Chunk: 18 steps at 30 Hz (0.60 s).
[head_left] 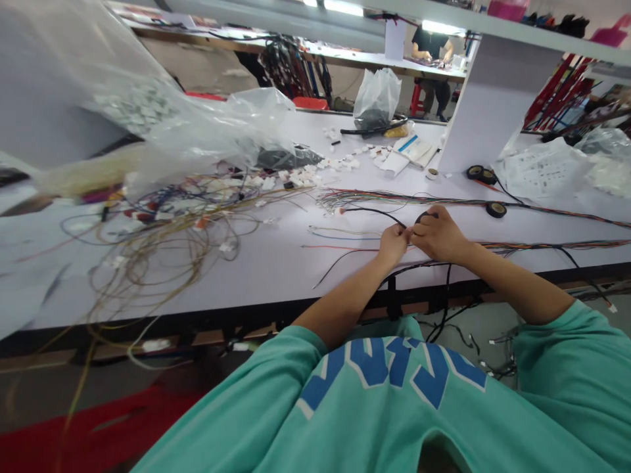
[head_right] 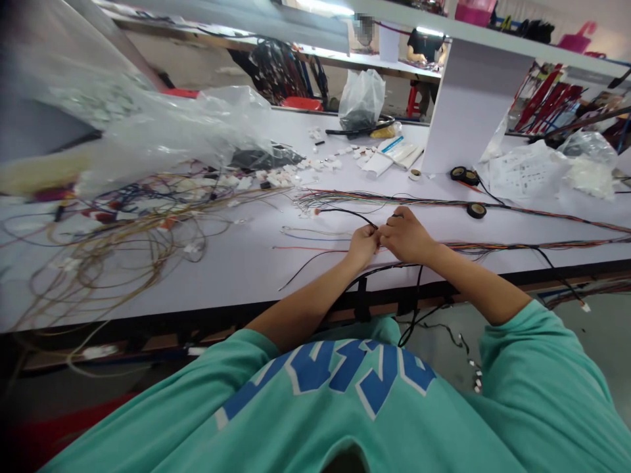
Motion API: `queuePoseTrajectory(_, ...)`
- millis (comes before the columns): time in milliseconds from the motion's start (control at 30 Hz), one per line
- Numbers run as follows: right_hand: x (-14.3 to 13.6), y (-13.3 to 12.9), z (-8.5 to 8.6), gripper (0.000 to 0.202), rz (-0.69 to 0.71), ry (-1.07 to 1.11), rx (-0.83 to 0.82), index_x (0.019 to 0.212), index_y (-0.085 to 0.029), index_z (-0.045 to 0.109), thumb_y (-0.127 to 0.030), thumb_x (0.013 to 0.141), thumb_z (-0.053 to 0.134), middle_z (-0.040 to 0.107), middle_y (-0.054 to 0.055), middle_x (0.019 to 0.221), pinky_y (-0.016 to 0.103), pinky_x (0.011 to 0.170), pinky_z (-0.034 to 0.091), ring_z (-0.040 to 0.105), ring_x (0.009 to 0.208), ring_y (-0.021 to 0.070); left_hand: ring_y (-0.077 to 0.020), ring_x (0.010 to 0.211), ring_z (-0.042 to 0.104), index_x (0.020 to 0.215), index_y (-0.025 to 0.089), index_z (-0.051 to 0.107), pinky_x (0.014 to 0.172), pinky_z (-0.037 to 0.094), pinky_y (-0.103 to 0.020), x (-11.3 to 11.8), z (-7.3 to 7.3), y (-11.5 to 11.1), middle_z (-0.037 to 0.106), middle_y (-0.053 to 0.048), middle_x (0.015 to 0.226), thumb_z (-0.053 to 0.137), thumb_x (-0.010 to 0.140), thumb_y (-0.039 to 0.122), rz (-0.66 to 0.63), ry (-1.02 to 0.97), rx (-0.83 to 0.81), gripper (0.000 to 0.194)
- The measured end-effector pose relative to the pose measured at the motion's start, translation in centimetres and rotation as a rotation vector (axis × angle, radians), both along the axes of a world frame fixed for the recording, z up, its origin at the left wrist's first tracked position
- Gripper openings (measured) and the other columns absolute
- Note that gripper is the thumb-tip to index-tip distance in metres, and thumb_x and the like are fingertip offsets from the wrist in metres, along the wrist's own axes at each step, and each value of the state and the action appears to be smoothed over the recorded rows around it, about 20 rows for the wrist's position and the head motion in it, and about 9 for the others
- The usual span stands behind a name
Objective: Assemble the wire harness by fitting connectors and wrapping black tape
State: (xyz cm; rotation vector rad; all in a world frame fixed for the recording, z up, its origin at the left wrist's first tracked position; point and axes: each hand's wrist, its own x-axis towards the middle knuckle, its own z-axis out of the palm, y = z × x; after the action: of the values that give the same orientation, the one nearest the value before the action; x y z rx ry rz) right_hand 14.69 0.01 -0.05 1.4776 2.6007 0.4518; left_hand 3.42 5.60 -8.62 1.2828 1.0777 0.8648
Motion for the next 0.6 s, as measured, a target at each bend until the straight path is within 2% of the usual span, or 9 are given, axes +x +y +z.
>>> queuePoseTrajectory(100, -1.1, -1.1, -0.7, 0.036, 0.089, 0.183, 0.03, 0.062, -0.022, 0.066, -0.022, 0.087, 0.039, 0.058, 0.001, 0.063, 0.035, 0.079, 0.028, 0.045, 0.066, 0.0141, -0.0094, 0.042, 0.037, 0.043, 0.017, 0.043, 0.048, 0.025, -0.023, 0.1, 0.5, 0.4, 0.037, 0.005, 0.036, 0.06, 0.072, 0.02, 0.057, 0.028, 0.012, 0.034)
queuePoseTrajectory(167, -2.9, -2.7, -1.1, 0.036, 0.253, 0.286, -0.025, 0.061, -0.025, 0.066, -0.029, 0.088, 0.042, 0.055, -0.002, 0.059, 0.032, 0.073, 0.028, 0.044, 0.061, 0.012, -0.0086, 0.04, 0.036, 0.044, 0.017, 0.042, 0.048, 0.026, -0.023, 0.3, 1.1, 1.0, 0.037, 0.005, 0.037, 0.056, 0.075, 0.016, 0.09, 0.022, -0.007, 0.034)
queuePoseTrajectory(233, -4.3, -4.0, -1.3, 0.024, 0.417, 0.328, -0.081, 0.073, -0.033, 0.069, -0.035, 0.086, 0.048, 0.059, -0.004, 0.065, 0.032, 0.077, 0.027, 0.047, 0.065, 0.0117, -0.008, 0.037, 0.036, 0.047, 0.017, 0.043, 0.046, 0.027, -0.023, 0.3, 1.7, 1.5, 0.04, 0.005, 0.038, 0.051, 0.079, 0.015, 0.096, -0.002, -0.048, 0.033)
queuePoseTrajectory(267, -4.5, -4.3, -1.3, 0.024, 0.41, 0.357, -0.068, 0.079, -0.034, 0.069, -0.032, 0.087, 0.046, 0.061, -0.004, 0.07, 0.033, 0.078, 0.027, 0.049, 0.067, 0.0118, -0.0077, 0.036, 0.037, 0.049, 0.017, 0.044, 0.045, 0.029, -0.022, 0.3, 1.9, 1.7, 0.041, 0.005, 0.038, 0.049, 0.08, 0.014, 0.086, -0.021, -0.072, 0.032)
queuePoseTrajectory(333, -3.4, -3.8, -1.2, 0.029, 0.24, 0.399, 0.009, 0.085, -0.031, 0.07, -0.028, 0.09, 0.041, 0.064, -0.002, 0.074, 0.033, 0.076, 0.027, 0.052, 0.071, 0.0128, -0.0071, 0.036, 0.041, 0.052, 0.015, 0.048, 0.045, 0.033, -0.021, 0.1, 2.2, 1.8, 0.044, 0.004, 0.04, 0.048, 0.081, 0.012, 0.059, -0.064, -0.117, 0.029)
queuePoseTrajectory(433, 0.7, -1.2, -1.0, 0.031, -0.176, 0.434, 0.099, 0.088, -0.023, 0.071, -0.031, 0.089, 0.041, 0.066, 0.003, 0.078, 0.032, 0.072, 0.028, 0.055, 0.075, 0.015, -0.0071, 0.039, 0.048, 0.058, 0.013, 0.051, 0.048, 0.04, -0.02, -0.2, 2.5, 1.6, 0.05, 0.003, 0.045, 0.049, 0.08, 0.009, 0.043, -0.134, -0.176, 0.023)
queuePoseTrajectory(500, 3.5, 0.7, -1.1, 0.031, -0.412, 0.422, 0.146, 0.097, -0.023, 0.069, -0.031, 0.088, 0.041, 0.068, 0.006, 0.087, 0.032, 0.076, 0.029, 0.057, 0.085, 0.0176, -0.008, 0.04, 0.052, 0.06, 0.012, 0.051, 0.049, 0.043, -0.021, -0.4, 2.6, 1.4, 0.052, 0.002, 0.048, 0.053, 0.078, 0.009, 0.043, -0.172, -0.208, 0.019)
queuePoseTrajectory(600, 5.9, 2.4, -1.6, 0.033, -0.627, 0.328, 0.128, 0.105, -0.025, 0.066, -0.032, 0.088, 0.038, 0.068, 0.007, 0.1, 0.035, 0.08, 0.029, 0.058, 0.095, 0.0208, -0.0087, 0.04, 0.054, 0.065, 0.012, 0.052, 0.049, 0.045, -0.022, -0.7, 2.8, 1.0, 0.053, 0.003, 0.05, 0.058, 0.076, 0.011, 0.049, -0.218, -0.232, 0.012)
